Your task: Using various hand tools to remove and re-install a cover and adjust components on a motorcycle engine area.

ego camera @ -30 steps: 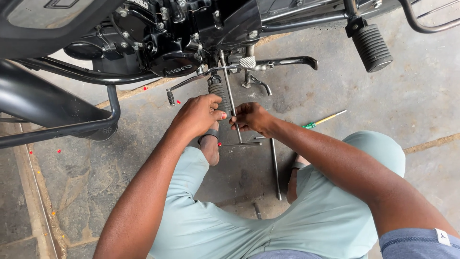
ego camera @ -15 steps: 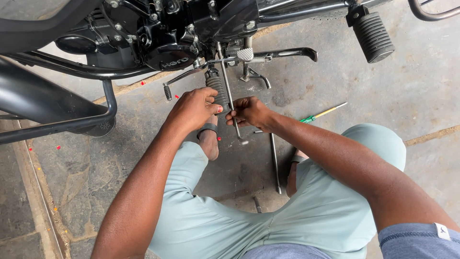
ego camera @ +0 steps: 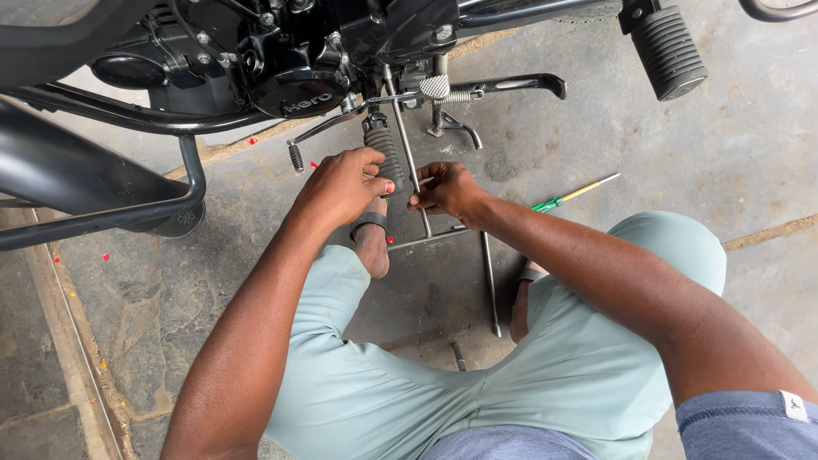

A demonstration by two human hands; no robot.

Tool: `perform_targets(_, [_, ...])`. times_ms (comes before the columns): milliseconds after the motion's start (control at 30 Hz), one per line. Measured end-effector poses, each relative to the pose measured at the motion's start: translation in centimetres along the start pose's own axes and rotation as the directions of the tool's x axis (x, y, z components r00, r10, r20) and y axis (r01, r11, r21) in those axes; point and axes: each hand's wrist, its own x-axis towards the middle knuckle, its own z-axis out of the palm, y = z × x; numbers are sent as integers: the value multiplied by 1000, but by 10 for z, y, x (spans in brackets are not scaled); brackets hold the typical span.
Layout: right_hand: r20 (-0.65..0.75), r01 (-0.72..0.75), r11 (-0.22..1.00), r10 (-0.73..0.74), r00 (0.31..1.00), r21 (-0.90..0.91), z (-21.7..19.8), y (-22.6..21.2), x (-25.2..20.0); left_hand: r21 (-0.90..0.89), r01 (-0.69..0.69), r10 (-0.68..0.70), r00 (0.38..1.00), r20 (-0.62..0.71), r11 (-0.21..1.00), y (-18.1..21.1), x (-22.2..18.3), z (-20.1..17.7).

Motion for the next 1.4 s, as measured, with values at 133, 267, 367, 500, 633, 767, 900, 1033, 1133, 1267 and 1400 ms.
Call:
perform_targets(133, [-11,42,999,-43,999,-27,-1,1,0,-8,-22,22,1000,-10,1000,-2,1,1])
perform_targets(267, [68,38,999,-37,997,-15,0,0,2,-4,-24,24,1000,-14,1000,-3,3,2])
perform_targets(367, [107,14,1000,-14,994,7,4,-6,-5,1,-22,22,1000,-17,1000,-3,3,2])
perform_targets(500, [51,60,995,-56,997,-74,2,-4,-5,4,-22,22,1000,-16,1000,-2,3,2])
perform_targets(633, [-88,2,992,-13,996,-126,-3,-2,-1,-4,-33,33,999,-22,999,-6,6,3])
perform_targets(767, [-108,-17,994,4,994,-112,-1,-6,-4,-8,-30,29,999,-22,1000,-5,5,4])
perform_targets(900, [-47,0,990,-6,999,-139,4,-5,-4,11,-5,5,1000,-10,1000,-2,4,3])
perform_targets(1033, [34,21,998,-19,999,-58,6,-6,-7,10,12,-11,1000,-9,1000,0,2,1])
perform_targets(1133, [-5,44,996,-45,999,-82,2,-3,-4,4,8,-8,1000,-12,1000,1,2,0])
perform_targets(1267, [-149,-23,986,-2,989,-163,0,-8,-8,5,0,0,1000,-13,1000,-1,2,-1])
perform_targets(1400, [-157,-1,983,-29,987,-184,-1,-9,-6,3,1,-1,1000,-9,1000,1,1,-1])
